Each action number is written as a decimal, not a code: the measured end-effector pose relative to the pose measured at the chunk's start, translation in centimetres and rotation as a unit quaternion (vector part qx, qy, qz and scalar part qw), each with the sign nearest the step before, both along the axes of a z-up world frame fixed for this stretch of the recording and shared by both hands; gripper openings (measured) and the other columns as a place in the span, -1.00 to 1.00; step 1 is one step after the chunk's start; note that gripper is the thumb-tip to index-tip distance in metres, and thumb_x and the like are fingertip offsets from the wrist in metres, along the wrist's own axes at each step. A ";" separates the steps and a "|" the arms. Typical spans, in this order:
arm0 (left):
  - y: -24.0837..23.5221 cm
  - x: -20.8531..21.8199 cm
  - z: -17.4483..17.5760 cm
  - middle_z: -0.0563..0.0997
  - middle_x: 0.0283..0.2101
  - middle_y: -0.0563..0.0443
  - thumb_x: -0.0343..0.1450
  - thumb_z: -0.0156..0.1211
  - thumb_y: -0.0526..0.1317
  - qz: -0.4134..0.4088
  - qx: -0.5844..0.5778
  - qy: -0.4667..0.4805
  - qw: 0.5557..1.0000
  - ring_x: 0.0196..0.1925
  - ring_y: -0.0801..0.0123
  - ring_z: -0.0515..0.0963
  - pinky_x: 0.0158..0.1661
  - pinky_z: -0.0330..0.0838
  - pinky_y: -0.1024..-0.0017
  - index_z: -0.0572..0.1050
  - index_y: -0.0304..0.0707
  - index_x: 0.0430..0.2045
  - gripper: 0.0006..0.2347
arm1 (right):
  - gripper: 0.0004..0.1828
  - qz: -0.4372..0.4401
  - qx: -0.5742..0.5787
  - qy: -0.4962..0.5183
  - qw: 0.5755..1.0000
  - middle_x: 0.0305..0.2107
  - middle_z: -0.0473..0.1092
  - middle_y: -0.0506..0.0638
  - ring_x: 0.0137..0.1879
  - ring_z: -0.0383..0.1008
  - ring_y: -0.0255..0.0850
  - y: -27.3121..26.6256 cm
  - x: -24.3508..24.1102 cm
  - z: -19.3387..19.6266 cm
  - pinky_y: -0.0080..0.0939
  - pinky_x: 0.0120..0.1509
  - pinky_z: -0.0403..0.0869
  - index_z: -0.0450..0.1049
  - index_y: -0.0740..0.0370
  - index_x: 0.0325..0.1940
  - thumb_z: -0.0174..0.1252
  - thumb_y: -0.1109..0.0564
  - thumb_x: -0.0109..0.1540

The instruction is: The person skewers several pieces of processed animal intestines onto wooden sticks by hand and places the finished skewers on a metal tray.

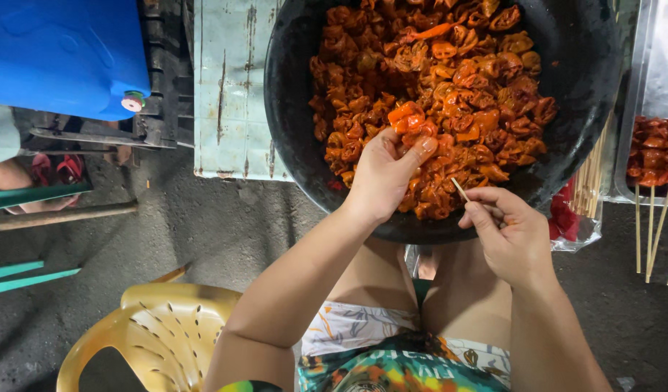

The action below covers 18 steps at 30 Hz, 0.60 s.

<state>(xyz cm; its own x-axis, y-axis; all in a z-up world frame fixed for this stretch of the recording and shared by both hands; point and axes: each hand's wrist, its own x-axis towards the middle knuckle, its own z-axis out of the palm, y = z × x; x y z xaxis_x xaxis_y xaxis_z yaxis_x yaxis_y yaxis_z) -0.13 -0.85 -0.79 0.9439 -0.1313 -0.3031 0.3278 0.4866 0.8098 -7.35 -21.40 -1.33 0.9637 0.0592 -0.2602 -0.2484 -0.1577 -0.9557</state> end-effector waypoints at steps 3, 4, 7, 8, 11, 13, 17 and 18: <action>-0.1 0.4 0.3 0.64 -0.03 -0.12 0.53 0.18 -0.36 0.013 -0.030 -0.005 0.999 -0.05 0.41 0.63 -0.05 0.53 0.45 0.43 -0.50 0.04 -0.77 | -0.80 0.002 -0.004 -0.009 1.000 -0.36 0.47 -0.08 -0.24 0.47 -0.40 0.2 0.2 -0.1 -0.44 -0.15 0.42 0.47 0.36 0.06 0.12 0.27 0.37; -0.1 0.4 0.4 0.64 -0.02 -0.10 0.52 0.18 -0.36 0.018 -0.047 -0.007 0.999 -0.02 0.41 0.64 0.01 0.56 0.45 0.42 -0.47 0.04 -0.77 | -0.82 0.006 -0.005 -0.013 1.000 -0.37 0.46 -0.08 -0.25 0.47 -0.41 0.3 0.1 -0.2 -0.44 -0.16 0.41 0.46 0.37 0.06 0.12 0.26 0.37; 0.6 0.0 0.6 0.63 0.01 0.02 0.49 0.15 -0.34 -0.020 -0.046 -0.041 0.998 0.02 0.50 0.62 0.00 0.51 0.53 0.37 -0.38 0.11 -0.71 | -0.83 0.018 -0.013 -0.011 1.000 -0.41 0.44 -0.07 -0.28 0.40 -0.42 0.3 0.0 -0.2 -0.45 -0.21 0.34 0.44 0.35 0.08 0.08 0.26 0.41; 0.6 0.0 0.6 0.61 0.02 0.04 0.49 0.15 -0.36 -0.021 -0.024 -0.063 0.998 0.05 0.51 0.60 0.05 0.49 0.53 0.36 -0.40 0.12 -0.70 | -0.82 0.016 -0.012 -0.020 1.000 -0.40 0.44 -0.08 -0.28 0.40 -0.42 0.3 0.2 -0.2 -0.45 -0.21 0.35 0.43 0.35 0.08 0.07 0.26 0.41; 0.4 -0.7 0.1 0.60 -0.04 0.06 0.50 0.16 -0.38 -0.033 0.061 -0.091 0.993 0.02 0.51 0.58 0.07 0.49 0.53 0.39 -0.48 0.06 -0.75 | -0.82 0.004 -0.008 -0.034 0.999 -0.39 0.44 -0.09 -0.27 0.41 -0.43 0.4 0.3 -0.2 -0.46 -0.21 0.35 0.42 0.36 0.09 0.06 0.25 0.41; 0.3 -1.4 -0.2 0.64 -0.21 0.02 0.53 0.17 -0.37 -0.054 0.147 -0.069 0.985 -0.16 0.48 0.63 -0.09 0.54 0.51 0.48 -0.54 -0.08 -0.84 | -0.81 -0.012 -0.001 -0.034 0.999 -0.39 0.43 -0.10 -0.27 0.42 -0.43 0.6 0.4 -0.2 -0.46 -0.22 0.35 0.42 0.36 0.08 0.07 0.25 0.40; 0.2 -2.6 -0.7 0.61 -0.26 0.09 0.54 0.09 -0.41 -0.004 0.185 -0.100 0.978 -0.23 0.61 0.53 -0.18 0.47 0.58 0.52 -0.50 -0.09 -0.87 | -0.82 -0.015 0.005 -0.035 0.999 -0.38 0.44 -0.09 -0.25 0.43 -0.43 0.7 0.5 -0.3 -0.46 -0.18 0.37 0.42 0.37 0.08 0.08 0.25 0.41; 0.2 -2.7 -0.7 0.60 -0.25 0.11 0.53 0.07 -0.42 0.002 0.183 -0.112 0.977 -0.23 0.63 0.51 -0.19 0.45 0.59 0.52 -0.49 -0.07 -0.85 | -0.82 -0.009 0.007 -0.053 0.999 -0.37 0.43 -0.09 -0.25 0.42 -0.43 0.7 0.5 -0.3 -0.47 -0.17 0.38 0.42 0.36 0.09 0.07 0.25 0.42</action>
<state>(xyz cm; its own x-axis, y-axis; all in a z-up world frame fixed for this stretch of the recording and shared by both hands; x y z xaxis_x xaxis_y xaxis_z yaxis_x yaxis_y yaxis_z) -2.85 -0.67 -1.46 0.9922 -0.0489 -0.1147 0.1209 0.1512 0.9811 -6.90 -20.73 -1.62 0.9867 0.0440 -0.1564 -0.1489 -0.1395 -0.9790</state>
